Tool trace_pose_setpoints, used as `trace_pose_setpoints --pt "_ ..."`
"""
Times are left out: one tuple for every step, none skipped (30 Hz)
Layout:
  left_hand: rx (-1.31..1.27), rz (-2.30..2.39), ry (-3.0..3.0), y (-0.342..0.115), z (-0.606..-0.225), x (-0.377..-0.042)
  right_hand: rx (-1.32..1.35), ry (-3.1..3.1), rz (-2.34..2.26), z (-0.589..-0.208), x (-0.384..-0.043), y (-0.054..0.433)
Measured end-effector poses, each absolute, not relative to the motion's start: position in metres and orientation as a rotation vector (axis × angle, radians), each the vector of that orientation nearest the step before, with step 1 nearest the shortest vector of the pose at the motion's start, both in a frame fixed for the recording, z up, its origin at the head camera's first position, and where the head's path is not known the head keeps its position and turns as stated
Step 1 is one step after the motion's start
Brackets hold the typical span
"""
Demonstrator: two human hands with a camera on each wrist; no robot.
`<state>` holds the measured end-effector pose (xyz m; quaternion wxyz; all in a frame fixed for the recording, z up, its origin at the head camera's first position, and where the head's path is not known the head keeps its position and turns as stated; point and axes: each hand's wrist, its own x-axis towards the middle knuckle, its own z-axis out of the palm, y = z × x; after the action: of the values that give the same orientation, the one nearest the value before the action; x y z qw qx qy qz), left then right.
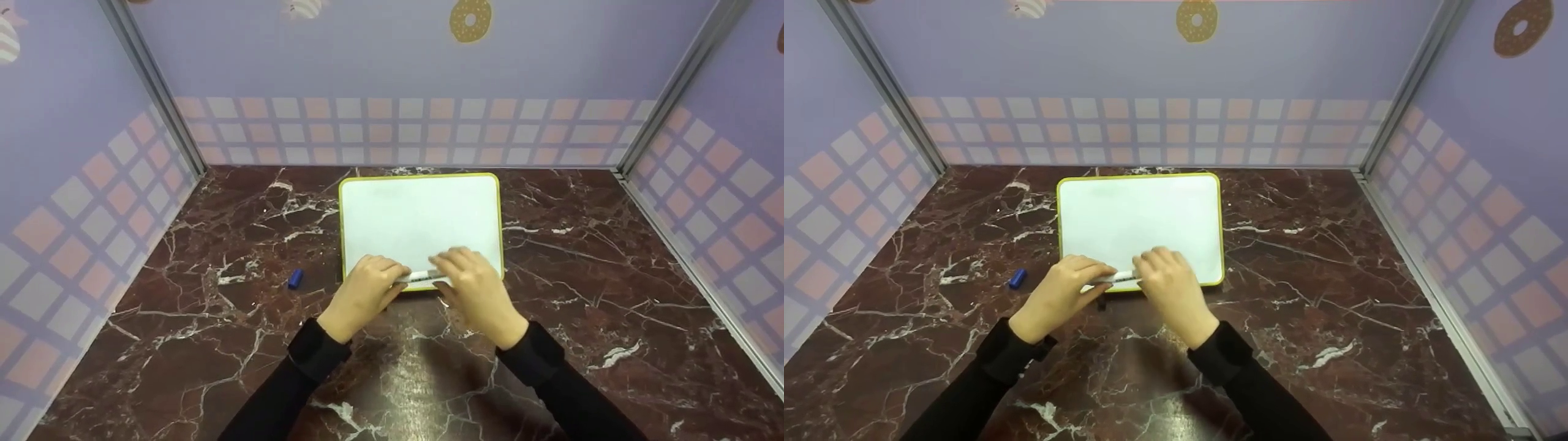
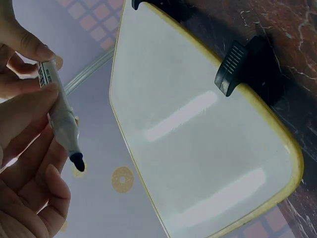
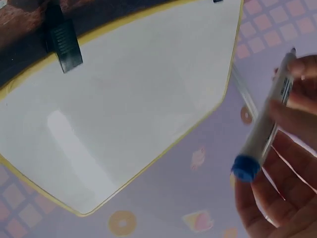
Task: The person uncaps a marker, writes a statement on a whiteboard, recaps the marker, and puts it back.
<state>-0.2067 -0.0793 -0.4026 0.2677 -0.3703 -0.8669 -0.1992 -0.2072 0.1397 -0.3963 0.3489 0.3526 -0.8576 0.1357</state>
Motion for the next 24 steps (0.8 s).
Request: trace_pose_setpoints --pt "-0.978 -0.552 -2.334 -0.08 -0.402 -0.207 0.9 -2.25 0.458 -0.393 -0.21 0.143" --pt "-0.955 -0.569 -2.328 -0.081 -0.402 -0.208 0.877 -2.274 0.575 -0.39 -0.213 0.146" --pt "-0.931 -0.589 -2.319 -0.082 -0.401 -0.208 0.848 -2.292 0.694 -0.387 -0.216 0.15" --pt "-0.907 -0.608 -2.308 -0.082 -0.4 -0.209 0.815 -2.309 0.823 -0.384 -0.219 0.154" --pt "-0.884 -0.626 -2.292 -0.083 -0.4 -0.209 0.789 -2.326 0.951 -0.382 -0.222 0.158" --pt "-0.865 -0.642 -2.273 -0.083 -0.4 -0.21 0.767 -2.34 1.081 -0.381 -0.225 0.161" --pt "-0.847 -0.658 -2.254 -0.084 -0.399 -0.21 0.756 -2.349 1.209 -0.38 -0.229 0.163" --pt "-0.834 -0.675 -2.233 -0.084 -0.399 -0.21 0.75 -2.361 1.334 -0.38 -0.232 0.165" --pt "-0.825 -0.688 -2.212 -0.083 -0.399 -0.21 0.747 -2.371 1.464 -0.381 -0.234 0.166" --pt "-0.82 -0.695 -2.194 -0.083 -0.4 -0.21 0.746 -2.382 1.59 -0.382 -0.237 0.166" --pt "-0.818 -0.699 -2.176 -0.083 -0.4 -0.21 0.755 -2.387 1.706 -0.383 -0.239 0.165" --pt "-0.817 -0.697 -2.164 -0.082 -0.4 -0.21 0.771 -2.387 1.812 -0.384 -0.241 0.163" --pt "-0.818 -0.692 -2.157 -0.082 -0.401 -0.21 0.787 -2.381 1.91 -0.386 -0.243 0.161" --pt "-0.819 -0.681 -2.151 -0.081 -0.401 -0.21 0.802 -2.372 1.992 -0.387 -0.244 0.158" --pt "-0.821 -0.668 -2.15 -0.08 -0.402 -0.209 0.818 -2.359 2.066 -0.389 -0.246 0.155" --pt "-0.825 -0.655 -2.15 -0.079 -0.403 -0.209 0.831 -2.342 2.126 -0.391 -0.246 0.151" --pt "-0.827 -0.648 -2.151 -0.079 -0.404 -0.209 0.841 -2.319 2.176 -0.394 -0.247 0.148" --pt "-0.83 -0.642 -2.154 -0.078 -0.405 -0.209 0.841 -2.293 2.219 -0.396 -0.248 0.144" --pt "-0.834 -0.638 -2.157 -0.077 -0.406 -0.209 0.832 -2.271 2.246 -0.399 -0.248 0.141" --pt "-0.838 -0.637 -2.16 -0.077 -0.407 -0.209 0.821 -2.254 2.264 -0.401 -0.248 0.138" --pt "-0.841 -0.637 -2.163 -0.076 -0.408 -0.209 0.807 -2.24 2.272 -0.403 -0.247 0.135" --pt "-0.843 -0.64 -2.165 -0.076 -0.409 -0.209 0.795 -2.223 2.277 -0.405 -0.247 0.133" --pt "-0.845 -0.643 -2.167 -0.075 -0.41 -0.209 0.779 -2.214 2.278 -0.406 -0.246 0.131" --pt "-0.847 -0.645 -2.168 -0.075 -0.41 -0.21 0.766 -2.206 2.277 -0.406 -0.245 0.13"
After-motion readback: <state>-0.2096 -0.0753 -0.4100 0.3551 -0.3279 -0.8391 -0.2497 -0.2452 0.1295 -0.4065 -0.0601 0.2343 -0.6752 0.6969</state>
